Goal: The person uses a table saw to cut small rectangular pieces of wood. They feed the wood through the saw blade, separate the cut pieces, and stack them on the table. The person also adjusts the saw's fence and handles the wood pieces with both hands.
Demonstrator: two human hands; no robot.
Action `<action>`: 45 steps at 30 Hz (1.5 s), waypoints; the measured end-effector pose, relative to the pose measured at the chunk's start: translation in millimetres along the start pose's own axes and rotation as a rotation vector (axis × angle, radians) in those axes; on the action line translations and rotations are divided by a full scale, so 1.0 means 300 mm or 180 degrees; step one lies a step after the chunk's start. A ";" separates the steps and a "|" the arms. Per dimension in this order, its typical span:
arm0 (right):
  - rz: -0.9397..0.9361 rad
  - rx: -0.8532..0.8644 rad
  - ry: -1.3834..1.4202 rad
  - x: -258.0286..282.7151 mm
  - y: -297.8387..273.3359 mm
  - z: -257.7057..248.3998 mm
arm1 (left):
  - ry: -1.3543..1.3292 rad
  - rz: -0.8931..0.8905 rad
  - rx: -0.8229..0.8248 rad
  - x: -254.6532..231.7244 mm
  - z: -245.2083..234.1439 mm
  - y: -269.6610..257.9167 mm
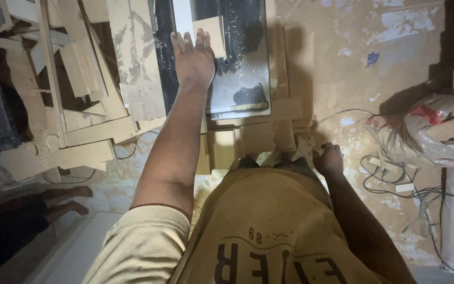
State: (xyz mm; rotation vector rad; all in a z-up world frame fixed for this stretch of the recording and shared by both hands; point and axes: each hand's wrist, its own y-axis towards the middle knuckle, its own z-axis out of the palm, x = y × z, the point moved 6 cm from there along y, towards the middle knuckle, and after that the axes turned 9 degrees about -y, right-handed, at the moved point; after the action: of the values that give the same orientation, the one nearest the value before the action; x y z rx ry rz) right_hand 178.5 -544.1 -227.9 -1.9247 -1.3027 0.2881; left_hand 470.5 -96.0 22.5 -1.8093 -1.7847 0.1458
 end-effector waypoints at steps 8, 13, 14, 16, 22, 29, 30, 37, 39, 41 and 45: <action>-0.0201 -0.0229 -0.0063 -0.065 0.034 0.065 | 0.0105 -0.0028 0.0106 0.003 -0.023 0.001; -0.0074 -0.0102 -0.0012 -0.063 0.016 0.054 | 0.0046 -0.0075 0.0143 0.007 -0.034 0.007; -0.0072 -0.0104 -0.0008 -0.056 0.006 0.044 | 0.0049 -0.0071 0.0140 0.008 -0.031 0.011; -0.0010 -0.0050 0.0001 -0.047 -0.011 0.026 | 0.0062 -0.0058 0.0134 0.010 -0.027 0.020; -0.0012 0.0003 -0.0006 -0.060 -0.024 0.023 | 0.0027 -0.0076 -0.0055 0.020 -0.029 0.041; -0.0230 -0.0107 -0.0098 -0.090 0.009 0.078 | 0.0078 -0.0031 0.0042 0.025 -0.034 0.069; -0.0128 -0.0071 -0.0041 -0.087 0.001 0.071 | 0.0075 -0.0038 0.0012 0.027 -0.035 0.073; -0.0164 -0.0106 0.0125 -0.114 0.009 0.101 | -0.0029 -0.0039 -0.0118 0.041 -0.043 0.110; -0.0415 -0.0320 -0.0047 -0.172 0.067 0.193 | -0.0007 -0.0027 -0.0084 0.040 -0.050 0.114; -0.0667 -0.0535 -0.0220 -0.188 0.090 0.228 | 0.0015 -0.0017 -0.0051 0.041 -0.050 0.124; -0.0384 -0.0229 -0.0082 -0.154 0.044 0.183 | 0.0050 -0.0009 -0.0081 0.043 -0.072 0.126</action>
State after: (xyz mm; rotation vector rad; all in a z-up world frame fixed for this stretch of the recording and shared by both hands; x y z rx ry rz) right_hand 135.4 -560.3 -284.6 -1.8981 -1.4575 0.2086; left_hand 515.1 -88.1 26.4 -1.8206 -1.7857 0.1079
